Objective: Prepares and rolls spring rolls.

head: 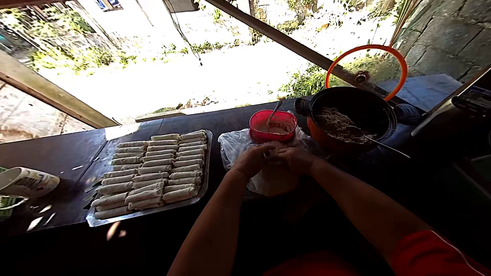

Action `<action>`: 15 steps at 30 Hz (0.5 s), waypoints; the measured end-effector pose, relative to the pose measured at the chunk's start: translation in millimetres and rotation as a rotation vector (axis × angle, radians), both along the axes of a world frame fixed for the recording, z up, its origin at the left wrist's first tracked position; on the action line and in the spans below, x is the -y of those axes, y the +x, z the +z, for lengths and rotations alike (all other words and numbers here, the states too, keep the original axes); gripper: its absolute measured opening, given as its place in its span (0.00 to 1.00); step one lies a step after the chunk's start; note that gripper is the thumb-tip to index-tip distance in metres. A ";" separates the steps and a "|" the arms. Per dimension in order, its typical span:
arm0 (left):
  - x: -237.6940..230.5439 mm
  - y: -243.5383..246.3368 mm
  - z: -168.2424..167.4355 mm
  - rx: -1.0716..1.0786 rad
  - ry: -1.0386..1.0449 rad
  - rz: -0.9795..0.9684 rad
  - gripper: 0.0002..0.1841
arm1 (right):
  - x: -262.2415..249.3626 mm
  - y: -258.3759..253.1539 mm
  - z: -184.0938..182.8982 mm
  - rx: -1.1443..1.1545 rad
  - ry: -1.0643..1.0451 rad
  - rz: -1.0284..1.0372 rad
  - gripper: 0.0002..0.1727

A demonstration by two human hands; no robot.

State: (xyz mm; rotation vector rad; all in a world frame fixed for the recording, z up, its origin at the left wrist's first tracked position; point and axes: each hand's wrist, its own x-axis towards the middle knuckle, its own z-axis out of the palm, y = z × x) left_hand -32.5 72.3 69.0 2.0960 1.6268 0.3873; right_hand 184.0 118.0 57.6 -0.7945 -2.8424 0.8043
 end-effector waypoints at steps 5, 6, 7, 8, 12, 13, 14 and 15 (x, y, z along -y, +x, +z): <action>3.1 -6.2 -13.8 0.101 0.078 0.097 0.26 | -3.1 -9.8 2.8 0.108 0.046 0.062 0.21; 6.0 -8.0 -16.1 0.135 0.097 0.101 0.24 | -3.1 -11.4 3.7 0.127 0.047 0.066 0.21; 9.8 -10.7 -19.5 0.175 0.126 0.103 0.23 | -3.4 -13.0 5.3 0.153 0.038 0.066 0.21; 14.8 -13.5 -22.9 0.216 0.148 0.110 0.22 | -4.1 -14.7 6.0 0.176 0.029 0.064 0.21; 45.9 -17.3 -35.2 0.324 0.240 0.139 0.20 | -6.6 -19.7 9.6 0.214 0.003 0.077 0.21; 52.8 -14.3 -37.9 0.313 0.262 0.151 0.21 | -7.4 -20.6 11.2 0.216 -0.006 0.078 0.21; 57.5 -10.3 -39.9 0.292 0.275 0.159 0.24 | -8.8 -21.2 13.0 0.224 -0.016 0.077 0.21; 60.4 -6.2 -40.8 0.268 0.262 0.169 0.27 | -9.8 -21.6 14.5 0.237 -0.025 0.073 0.21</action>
